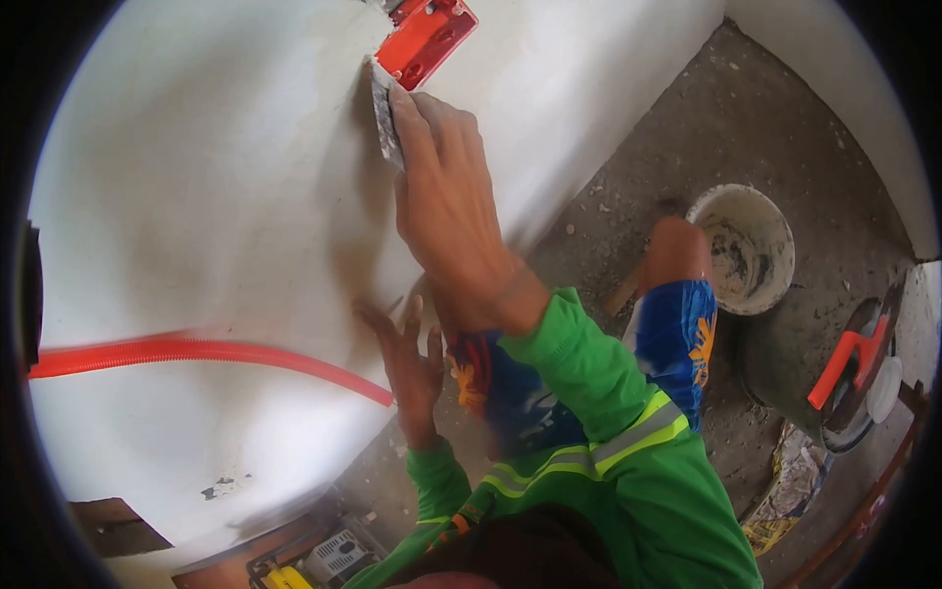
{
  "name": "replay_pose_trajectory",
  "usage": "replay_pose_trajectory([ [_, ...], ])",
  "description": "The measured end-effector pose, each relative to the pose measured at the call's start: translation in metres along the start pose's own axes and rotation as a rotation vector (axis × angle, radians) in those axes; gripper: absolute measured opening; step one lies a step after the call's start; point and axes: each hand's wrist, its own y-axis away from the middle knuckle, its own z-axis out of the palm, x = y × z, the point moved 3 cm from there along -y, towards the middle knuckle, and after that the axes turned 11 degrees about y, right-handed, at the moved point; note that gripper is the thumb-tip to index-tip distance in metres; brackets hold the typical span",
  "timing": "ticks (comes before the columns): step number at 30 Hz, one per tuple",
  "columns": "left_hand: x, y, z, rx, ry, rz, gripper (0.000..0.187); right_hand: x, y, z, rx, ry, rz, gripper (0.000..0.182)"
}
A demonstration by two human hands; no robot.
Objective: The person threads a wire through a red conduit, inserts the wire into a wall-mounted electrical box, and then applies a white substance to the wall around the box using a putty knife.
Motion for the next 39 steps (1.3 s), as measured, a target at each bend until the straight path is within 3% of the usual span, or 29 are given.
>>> replay_pose_trajectory([
  [7, -0.002, 0.001, 0.001, -0.004, -0.019, 0.007, 0.048, -0.026, 0.017, 0.004, -0.161, -0.061, -0.036, 0.072],
  [10, -0.002, 0.002, 0.000, -0.009, -0.033, 0.017, 0.048, -0.021, 0.013, -0.006, -0.047, 0.006, -0.006, 0.077],
  [16, -0.001, 0.001, -0.001, -0.023, -0.003, 0.014, 0.049, -0.034, 0.027, 0.044, 0.017, 0.188, -0.065, 0.075],
  [20, 0.004, -0.002, -0.007, -0.051, -0.003, -0.007, 0.048, -0.034, 0.038, 0.014, -0.184, 0.020, -0.087, 0.075],
  [23, 0.005, 0.001, -0.007, -0.048, 0.003, -0.014, 0.048, -0.024, 0.017, 0.004, -0.043, 0.045, 0.048, 0.074],
  [27, 0.002, 0.000, -0.010, -0.041, 0.000, 0.005, 0.050, -0.042, 0.008, 0.026, 0.003, 0.037, 0.033, 0.074],
  [30, -0.004, 0.004, -0.003, 0.015, 0.045, 0.004, 0.050, -0.061, 0.031, 0.016, -0.202, -0.004, -0.032, 0.075],
  [39, 0.001, 0.001, -0.009, -0.044, -0.007, 0.003, 0.049, -0.018, 0.010, 0.024, 0.000, 0.084, 0.065, 0.080],
])
